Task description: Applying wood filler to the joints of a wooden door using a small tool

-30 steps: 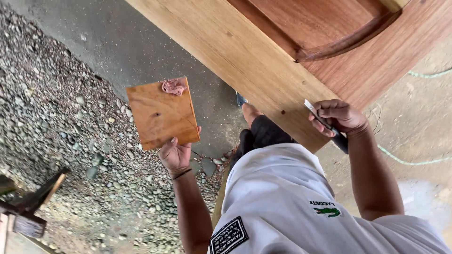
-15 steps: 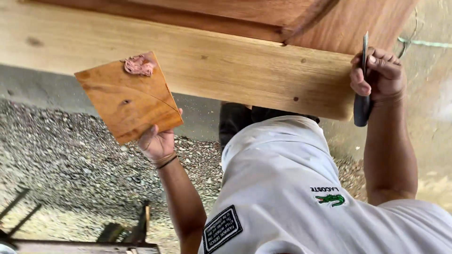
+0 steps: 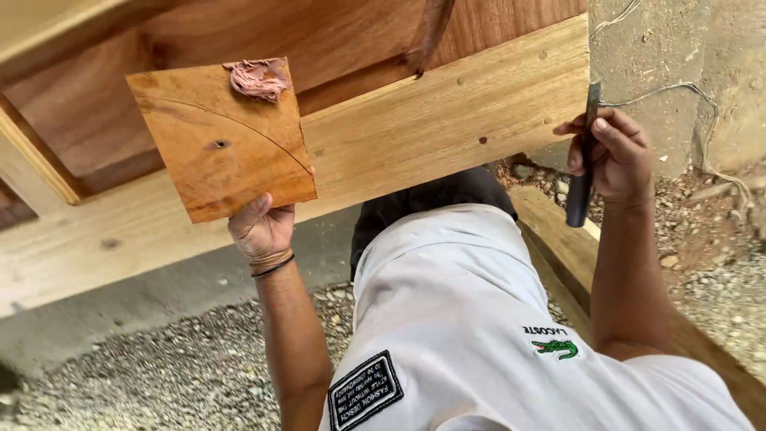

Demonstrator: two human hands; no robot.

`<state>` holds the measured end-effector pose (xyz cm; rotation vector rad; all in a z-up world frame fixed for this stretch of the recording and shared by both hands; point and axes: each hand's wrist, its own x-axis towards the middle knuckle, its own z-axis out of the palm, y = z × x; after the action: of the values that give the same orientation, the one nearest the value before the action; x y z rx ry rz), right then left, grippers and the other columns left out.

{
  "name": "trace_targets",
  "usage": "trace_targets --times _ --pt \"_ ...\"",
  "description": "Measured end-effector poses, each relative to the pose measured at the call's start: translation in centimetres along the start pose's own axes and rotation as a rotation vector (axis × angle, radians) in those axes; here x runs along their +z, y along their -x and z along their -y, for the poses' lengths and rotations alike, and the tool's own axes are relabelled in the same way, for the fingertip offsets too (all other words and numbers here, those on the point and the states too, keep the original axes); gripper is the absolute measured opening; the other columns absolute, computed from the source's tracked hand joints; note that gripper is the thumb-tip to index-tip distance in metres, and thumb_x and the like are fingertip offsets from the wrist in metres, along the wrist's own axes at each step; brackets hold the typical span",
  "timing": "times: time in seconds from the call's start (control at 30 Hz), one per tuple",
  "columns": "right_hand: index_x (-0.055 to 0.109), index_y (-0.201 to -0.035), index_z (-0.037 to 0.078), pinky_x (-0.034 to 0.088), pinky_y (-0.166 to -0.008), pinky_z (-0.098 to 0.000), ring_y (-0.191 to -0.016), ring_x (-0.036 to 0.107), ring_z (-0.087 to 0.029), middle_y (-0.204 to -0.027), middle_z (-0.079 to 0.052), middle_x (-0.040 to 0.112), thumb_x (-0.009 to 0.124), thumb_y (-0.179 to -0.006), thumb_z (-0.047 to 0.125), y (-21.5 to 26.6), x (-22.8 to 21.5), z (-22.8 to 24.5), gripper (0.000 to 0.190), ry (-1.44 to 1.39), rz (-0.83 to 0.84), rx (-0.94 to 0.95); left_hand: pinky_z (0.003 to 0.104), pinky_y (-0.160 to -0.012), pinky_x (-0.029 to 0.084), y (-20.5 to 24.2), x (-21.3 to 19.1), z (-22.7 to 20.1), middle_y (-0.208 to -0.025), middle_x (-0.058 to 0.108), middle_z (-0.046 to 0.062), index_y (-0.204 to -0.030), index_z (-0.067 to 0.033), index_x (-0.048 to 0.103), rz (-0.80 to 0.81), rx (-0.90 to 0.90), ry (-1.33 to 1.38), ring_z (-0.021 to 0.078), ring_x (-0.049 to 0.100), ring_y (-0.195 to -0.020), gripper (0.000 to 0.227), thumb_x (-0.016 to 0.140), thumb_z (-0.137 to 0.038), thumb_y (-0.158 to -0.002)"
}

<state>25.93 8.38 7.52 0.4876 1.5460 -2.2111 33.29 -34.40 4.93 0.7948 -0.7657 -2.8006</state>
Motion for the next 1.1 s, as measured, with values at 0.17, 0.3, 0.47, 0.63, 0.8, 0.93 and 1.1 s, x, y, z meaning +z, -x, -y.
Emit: trace_targets --times 0.17,0.3,0.47,0.63,0.8,0.93,1.1 --pt "0.047 -0.088 0.006 0.049 -0.047 -0.0215 -0.052 0.056 -0.016 -0.103 -0.019 0.057 0.043 -0.088 0.010 1.2 1.9 -4.1 0.006 -0.087 -0.181 -0.193 0.055 -0.092 0.038 -0.3 0.4 -2.8 -0.116 0.048 0.006 -0.119 -0.0141 0.040 0.059 -0.054 -0.053 0.0294 0.043 -0.114 0.060 0.053 0.007 -0.064" --pt "0.047 -0.092 0.005 0.048 -0.042 -0.0222 -0.053 0.060 -0.021 -0.099 -0.020 0.058 0.040 -0.088 0.011 1.3 2.6 -6.5 0.010 -0.184 -0.238 -0.199 0.054 -0.089 0.039 -0.7 -2.3 -4.1 -0.120 0.048 0.007 -0.121 -0.0170 0.041 0.109 -0.092 -0.139 0.0333 0.044 -0.113 0.060 0.041 0.006 -0.066" --pt "0.049 -0.094 0.001 0.047 -0.039 -0.0236 -0.051 0.060 -0.022 -0.088 -0.021 0.059 0.044 -0.087 0.009 2.5 3.6 -7.7 0.012 -0.182 -0.240 -0.163 0.052 -0.088 0.040 -0.2 0.1 -4.9 -0.117 0.049 0.006 -0.121 -0.0161 0.041 0.119 -0.113 -0.142 0.0323 0.047 -0.110 0.060 0.042 0.006 -0.066" --pt "0.051 -0.096 -0.001 0.047 -0.039 -0.0246 -0.051 0.061 -0.021 -0.081 -0.020 0.059 0.046 -0.085 0.009 3.0 4.4 -7.6 0.016 -0.167 -0.222 -0.145 0.052 -0.086 0.041 0.1 2.6 -5.4 -0.117 0.050 0.008 -0.120 -0.0143 0.043 0.168 -0.122 -0.155 0.0324 0.048 -0.108 0.058 0.043 0.007 -0.066" --pt "0.053 -0.095 0.001 0.041 -0.043 -0.0208 -0.049 0.053 -0.015 -0.080 -0.015 0.059 0.048 -0.085 0.014 3.2 6.8 -5.1 0.017 -0.058 -0.205 -0.059 0.046 -0.083 0.043 -0.4 -1.6 -6.0 -0.110 0.051 0.004 -0.116 -0.0157 0.042 0.057 -0.064 -0.034 0.0224 0.047 -0.106 0.061 0.054 0.011 -0.063" --pt "0.054 -0.092 0.003 0.037 -0.038 -0.0169 -0.046 0.051 -0.012 -0.072 -0.010 0.057 0.047 -0.086 0.012 2.1 8.4 -4.9 0.013 -0.018 -0.247 -0.038 0.048 -0.087 0.042 0.4 -1.5 -7.5 -0.115 0.048 0.006 -0.119 -0.0165 0.039 0.047 0.036 -0.003 0.0254 0.044 -0.111 0.065 0.055 0.013 -0.063" --pt "0.052 -0.095 -0.001 0.039 -0.042 -0.0183 -0.050 0.048 -0.012 -0.070 -0.010 0.053 0.044 -0.086 0.009 1.1 11.3 -4.1 0.015 -0.092 -0.210 0.020 0.047 -0.079 0.045 2.3 -2.6 -10.5 -0.112 0.050 0.002 -0.114 -0.0221 0.043 -0.122 0.129 -0.035 0.0267 0.046 -0.108 0.067 0.060 0.006 -0.056"
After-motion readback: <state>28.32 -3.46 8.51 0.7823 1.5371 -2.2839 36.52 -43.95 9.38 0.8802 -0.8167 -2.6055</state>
